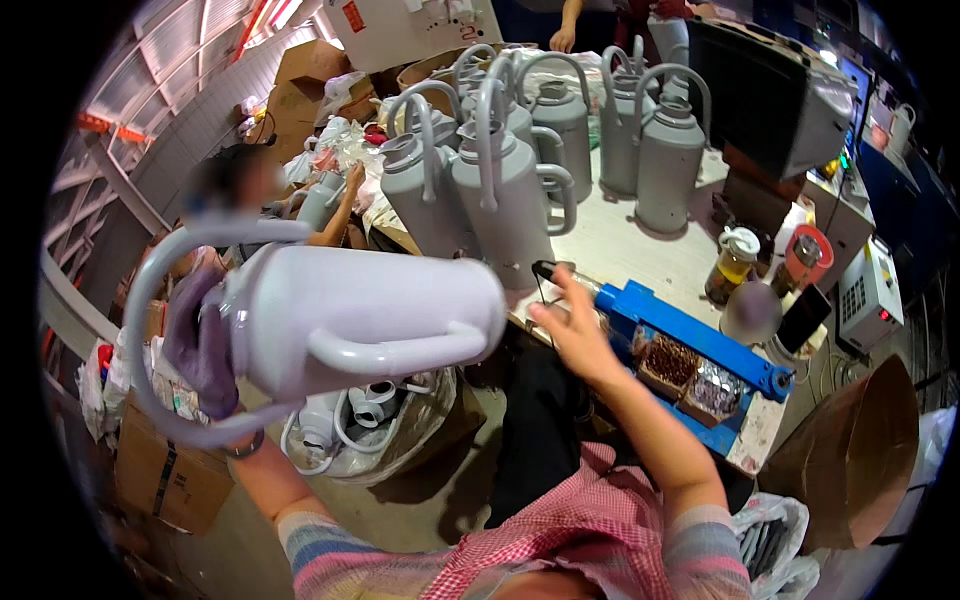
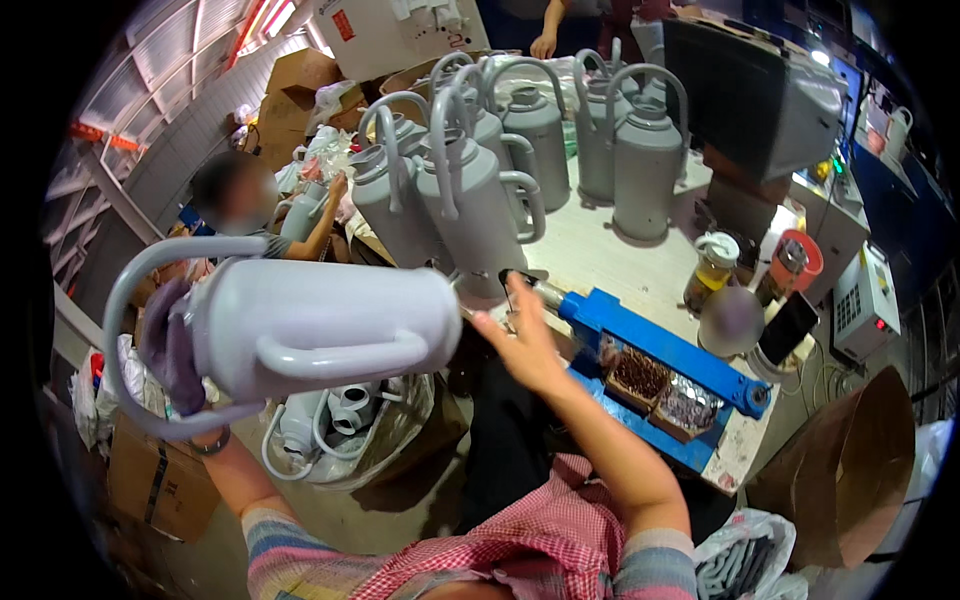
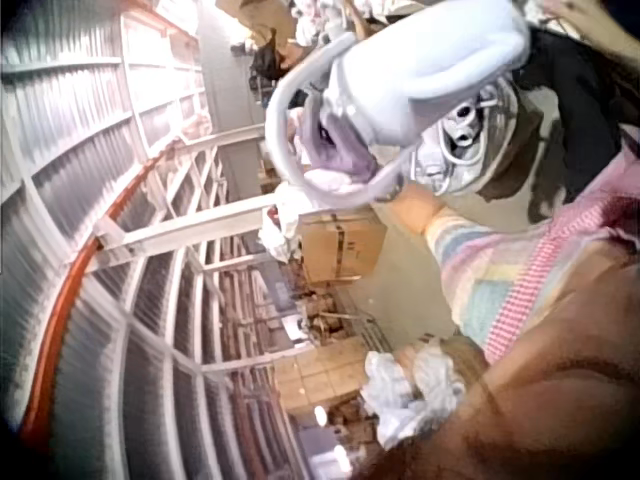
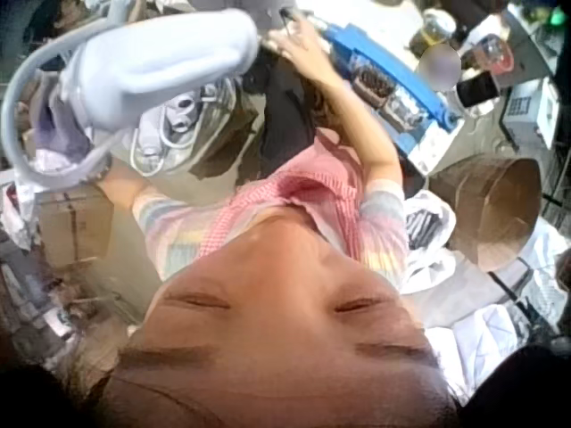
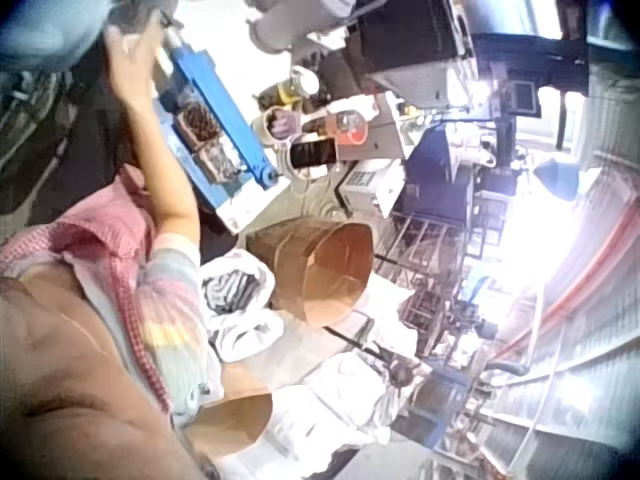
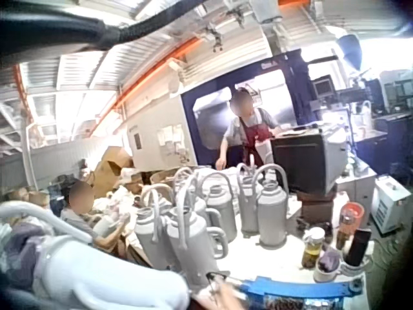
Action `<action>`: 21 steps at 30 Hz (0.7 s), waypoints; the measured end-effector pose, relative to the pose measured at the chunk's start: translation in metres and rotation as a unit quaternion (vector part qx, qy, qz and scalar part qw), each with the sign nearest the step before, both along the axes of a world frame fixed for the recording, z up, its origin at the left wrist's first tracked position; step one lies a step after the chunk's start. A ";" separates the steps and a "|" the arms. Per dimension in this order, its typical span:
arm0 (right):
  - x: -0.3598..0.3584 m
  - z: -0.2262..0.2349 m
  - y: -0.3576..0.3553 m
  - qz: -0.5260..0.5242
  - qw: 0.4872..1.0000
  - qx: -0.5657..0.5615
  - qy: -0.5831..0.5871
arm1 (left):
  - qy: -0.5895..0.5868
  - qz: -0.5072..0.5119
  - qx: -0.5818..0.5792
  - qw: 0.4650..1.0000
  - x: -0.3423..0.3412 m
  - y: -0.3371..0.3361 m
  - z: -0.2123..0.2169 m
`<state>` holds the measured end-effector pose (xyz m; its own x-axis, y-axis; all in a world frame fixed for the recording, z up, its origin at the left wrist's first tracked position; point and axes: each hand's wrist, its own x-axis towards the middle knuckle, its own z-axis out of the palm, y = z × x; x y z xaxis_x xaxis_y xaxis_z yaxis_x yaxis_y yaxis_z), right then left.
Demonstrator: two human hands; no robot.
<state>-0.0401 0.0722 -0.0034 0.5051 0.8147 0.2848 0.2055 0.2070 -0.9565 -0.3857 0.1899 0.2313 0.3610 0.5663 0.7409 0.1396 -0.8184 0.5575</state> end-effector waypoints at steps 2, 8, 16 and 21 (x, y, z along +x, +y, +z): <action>0.036 0.030 0.006 -0.038 0.999 0.011 -0.028 | 0.066 -0.011 0.056 0.996 0.027 0.029 0.004; 0.110 0.043 0.085 0.082 0.982 -0.095 0.138 | 0.153 0.068 0.252 0.953 0.100 0.150 -0.064; 0.115 0.007 0.186 0.115 0.952 -0.120 0.258 | 0.138 0.066 0.181 0.971 0.164 0.227 -0.092; 0.083 0.010 0.224 0.095 0.963 -0.128 0.219 | 0.146 0.104 0.152 0.972 0.169 0.266 -0.095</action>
<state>0.0430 0.2966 0.0070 0.3662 0.9193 -0.1440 -0.2471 -0.0531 -0.9675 -0.2169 0.4557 0.1360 0.4824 0.4210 0.7682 0.4352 -0.8762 0.2069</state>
